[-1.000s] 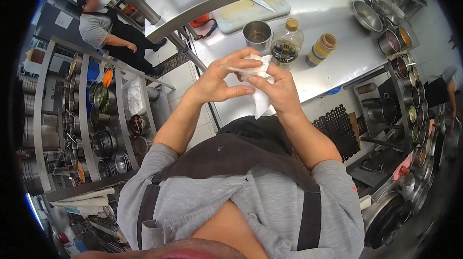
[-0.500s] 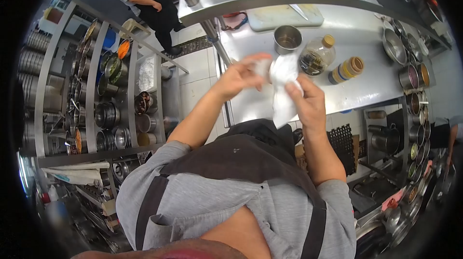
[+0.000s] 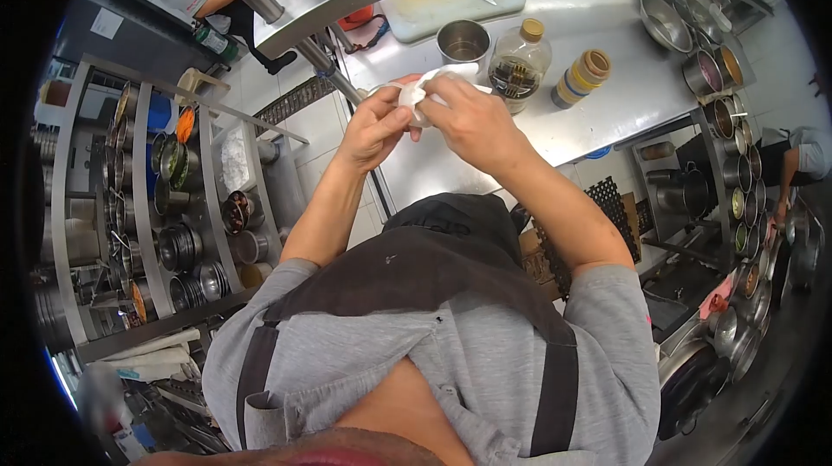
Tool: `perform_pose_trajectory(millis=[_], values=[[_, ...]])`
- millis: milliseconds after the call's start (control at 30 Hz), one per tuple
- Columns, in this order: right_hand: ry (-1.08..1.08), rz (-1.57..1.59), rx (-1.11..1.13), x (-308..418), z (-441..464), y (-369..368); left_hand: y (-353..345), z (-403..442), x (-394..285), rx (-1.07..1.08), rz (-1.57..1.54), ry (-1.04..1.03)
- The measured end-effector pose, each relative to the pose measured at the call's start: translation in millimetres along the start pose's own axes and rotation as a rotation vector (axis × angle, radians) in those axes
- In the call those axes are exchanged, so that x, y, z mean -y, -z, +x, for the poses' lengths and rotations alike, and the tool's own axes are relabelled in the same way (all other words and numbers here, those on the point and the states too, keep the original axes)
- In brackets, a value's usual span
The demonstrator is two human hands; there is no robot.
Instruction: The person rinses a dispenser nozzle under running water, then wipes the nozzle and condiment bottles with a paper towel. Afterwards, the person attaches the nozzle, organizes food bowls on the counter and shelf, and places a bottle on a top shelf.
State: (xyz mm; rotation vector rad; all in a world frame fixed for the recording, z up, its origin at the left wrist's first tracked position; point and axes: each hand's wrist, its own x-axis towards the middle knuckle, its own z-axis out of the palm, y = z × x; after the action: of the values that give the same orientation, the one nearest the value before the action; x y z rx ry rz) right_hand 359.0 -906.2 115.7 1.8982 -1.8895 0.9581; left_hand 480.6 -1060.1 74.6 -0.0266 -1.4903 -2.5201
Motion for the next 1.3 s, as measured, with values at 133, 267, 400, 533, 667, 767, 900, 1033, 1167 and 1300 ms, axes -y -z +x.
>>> perform_pose_trajectory(millis=[133,267,400,533,667,767,900,1033,1167,1300], values=[[-0.116,0.044,0.038,2.3,1.7,-3.2,-3.5,0.1,-14.7,-0.021,0.253,-0.054],[-0.547,0.816,0.076,-4.3,-11.5,-7.1,-5.0,7.8,-22.2,0.084,0.679,-0.264],[-0.933,1.314,-0.196,-0.4,-25.1,4.2,-3.2,10.4,-24.8,0.023,0.437,-0.076],[-0.9,1.124,-0.371,-5.6,-33.9,27.7,-1.0,11.9,-23.4,0.054,0.284,-0.073],[-0.593,0.795,-0.378,-11.5,-39.6,22.2,-14.1,14.2,-15.6,0.11,0.034,-0.021],[-0.344,0.254,-0.199,2.1,-33.9,17.7,-12.2,14.5,-6.1,0.124,-0.032,0.076],[-0.424,0.323,-0.126,0.1,-41.3,8.9,-15.0,13.0,-8.5,0.01,0.411,-0.075],[-0.799,0.989,-0.36,-5.8,-47.4,8.6,-22.4,12.4,-23.5,-0.05,0.738,-0.269],[-0.547,0.801,-0.32,2.1,-41.6,9.2,-33.8,15.7,-24.1,0.04,1.055,-0.279],[-0.872,1.239,-0.467,2.9,-48.2,6.3,-31.1,18.5,-5.4,0.022,0.811,-0.383]])
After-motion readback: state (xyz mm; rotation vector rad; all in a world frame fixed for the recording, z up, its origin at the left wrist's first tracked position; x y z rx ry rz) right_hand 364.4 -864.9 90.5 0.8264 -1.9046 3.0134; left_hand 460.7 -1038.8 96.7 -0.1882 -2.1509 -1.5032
